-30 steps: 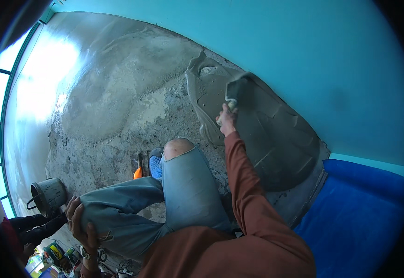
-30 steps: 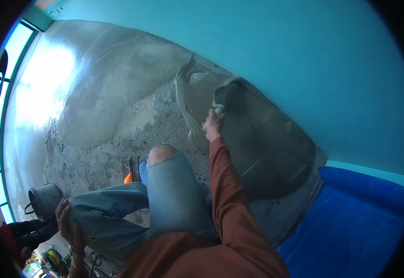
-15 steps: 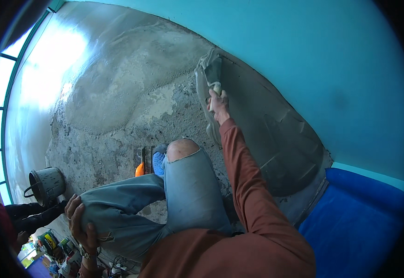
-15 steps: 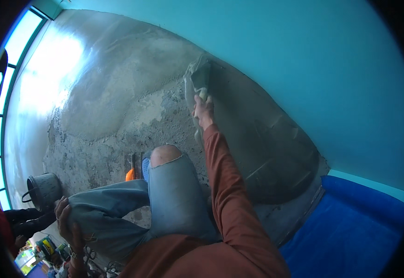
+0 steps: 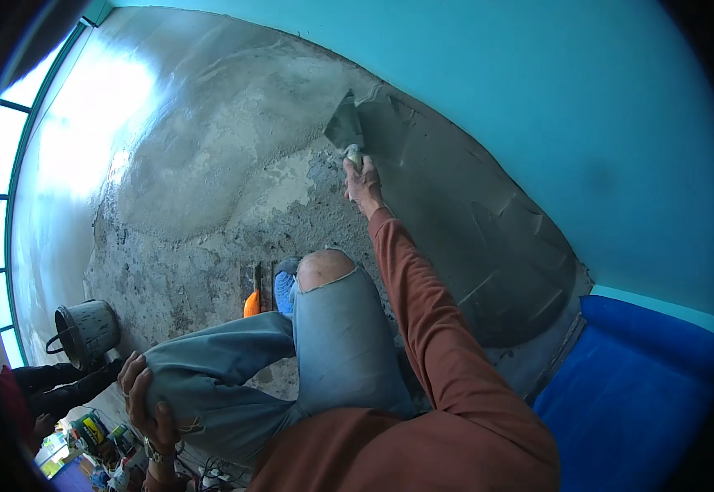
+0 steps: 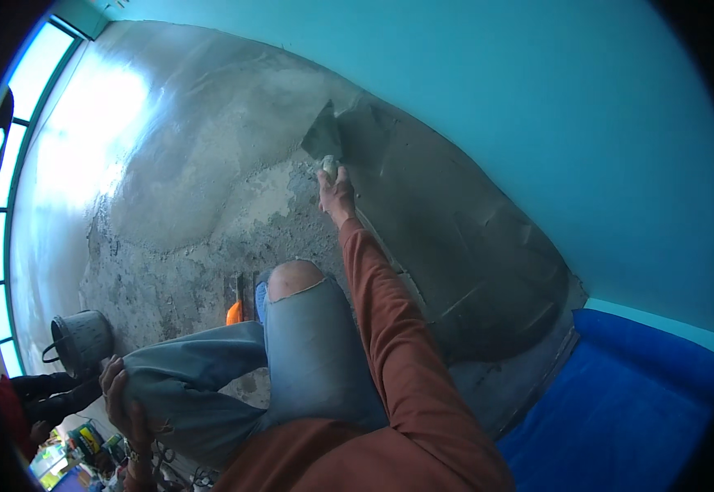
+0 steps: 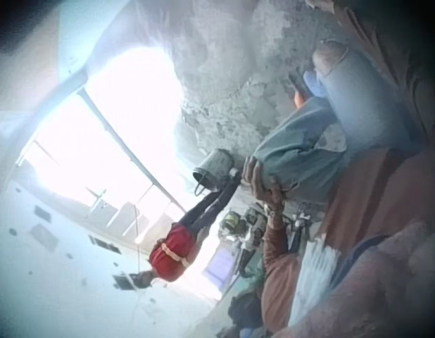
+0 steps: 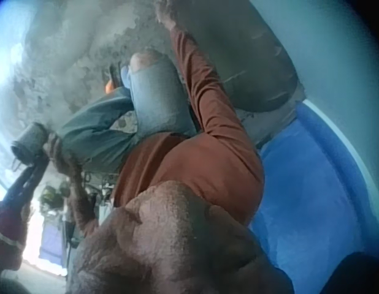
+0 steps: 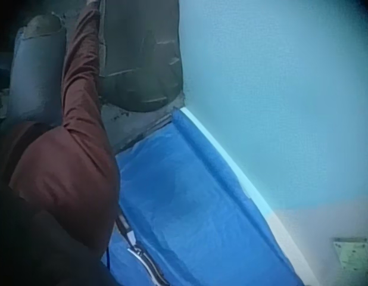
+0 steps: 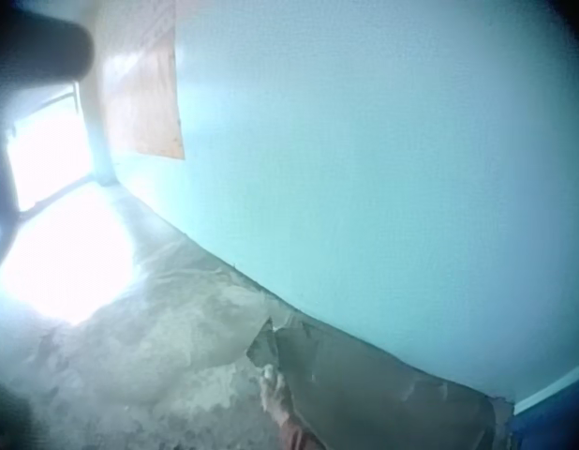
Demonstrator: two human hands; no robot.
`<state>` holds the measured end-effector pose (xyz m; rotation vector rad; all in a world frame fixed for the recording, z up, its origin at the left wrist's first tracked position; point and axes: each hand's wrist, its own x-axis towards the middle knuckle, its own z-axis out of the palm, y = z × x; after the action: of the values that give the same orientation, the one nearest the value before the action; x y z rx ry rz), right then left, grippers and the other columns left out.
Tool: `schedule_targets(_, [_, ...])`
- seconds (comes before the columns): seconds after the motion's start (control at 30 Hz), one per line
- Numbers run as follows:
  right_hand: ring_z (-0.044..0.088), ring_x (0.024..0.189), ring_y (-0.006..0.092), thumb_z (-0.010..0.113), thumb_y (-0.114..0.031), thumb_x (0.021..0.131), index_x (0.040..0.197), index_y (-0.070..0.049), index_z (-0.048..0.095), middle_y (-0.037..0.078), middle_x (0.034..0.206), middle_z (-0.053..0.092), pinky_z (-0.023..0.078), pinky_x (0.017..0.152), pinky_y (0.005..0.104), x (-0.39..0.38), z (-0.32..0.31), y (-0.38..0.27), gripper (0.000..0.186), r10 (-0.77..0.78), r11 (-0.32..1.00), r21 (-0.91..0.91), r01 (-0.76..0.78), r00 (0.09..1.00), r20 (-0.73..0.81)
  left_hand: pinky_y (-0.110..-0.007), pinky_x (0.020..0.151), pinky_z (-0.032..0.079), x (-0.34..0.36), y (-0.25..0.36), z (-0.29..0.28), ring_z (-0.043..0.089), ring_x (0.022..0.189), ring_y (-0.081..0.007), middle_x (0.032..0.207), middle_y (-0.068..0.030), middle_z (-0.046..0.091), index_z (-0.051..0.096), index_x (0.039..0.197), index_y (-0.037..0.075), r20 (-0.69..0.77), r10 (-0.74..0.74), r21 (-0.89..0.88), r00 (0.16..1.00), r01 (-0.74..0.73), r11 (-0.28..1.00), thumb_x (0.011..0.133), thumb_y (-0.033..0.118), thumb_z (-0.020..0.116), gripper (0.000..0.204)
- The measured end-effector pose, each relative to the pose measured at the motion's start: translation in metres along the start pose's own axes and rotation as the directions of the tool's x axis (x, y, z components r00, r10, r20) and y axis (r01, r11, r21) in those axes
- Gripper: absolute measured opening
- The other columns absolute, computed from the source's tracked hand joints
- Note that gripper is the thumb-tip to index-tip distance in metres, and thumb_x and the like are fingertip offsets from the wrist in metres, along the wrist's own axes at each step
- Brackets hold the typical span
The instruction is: The person applies cement to the floor using a trowel and a rectangular spreader.
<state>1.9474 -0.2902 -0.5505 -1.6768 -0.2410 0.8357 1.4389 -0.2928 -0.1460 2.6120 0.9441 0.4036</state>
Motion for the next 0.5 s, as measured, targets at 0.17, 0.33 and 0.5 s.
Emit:
schedule_targets(0.17, [0.066,0.053,0.0257,0.058,-0.037,0.105,0.133,0.002,0.045,0.018,0.091,0.069,0.053,0.047,0.0350,0.013,-0.002,-0.005,0.049,-0.026,0.999,-0.027,0.021,0.983,-0.181,-0.063,0.114,0.036,-0.003,-0.004,0.004,0.053,0.134,-0.0491,0.141,-0.0268,0.060,0.061,0.135,0.003,0.004,-0.017,-0.012,1.000,0.017,1.000,0.100,0.039,0.054,0.051])
schedule_targets(0.33, [0.064,0.056,0.0243,0.063,-0.035,0.101,0.126,0.004,0.048,0.017,0.099,0.064,0.054,0.044,0.0354,0.054,0.013,-0.011,0.049,-0.001,0.995,0.093,0.023,0.974,-0.226,-0.063,0.113,0.038,0.001,0.004,0.003,0.054,0.132,-0.0496,0.140,-0.0269,0.060,0.062,0.134,0.004,0.000,-0.028,-0.045,1.000,0.028,0.999,0.099,0.041,0.054,0.051])
schedule_targets(0.5, [0.067,0.057,0.0246,0.066,-0.034,0.097,0.129,0.006,0.049,0.017,0.092,0.067,0.052,0.043,0.0382,0.076,0.045,-0.027,0.053,0.009,0.999,-0.050,-0.010,1.000,-0.005,-0.065,0.112,0.039,0.001,0.004,0.002,0.054,0.131,-0.0509,0.138,-0.0263,0.060,0.062,0.134,0.004,0.006,-0.011,-0.055,1.000,0.011,0.998,0.099,0.043,0.056,0.053])
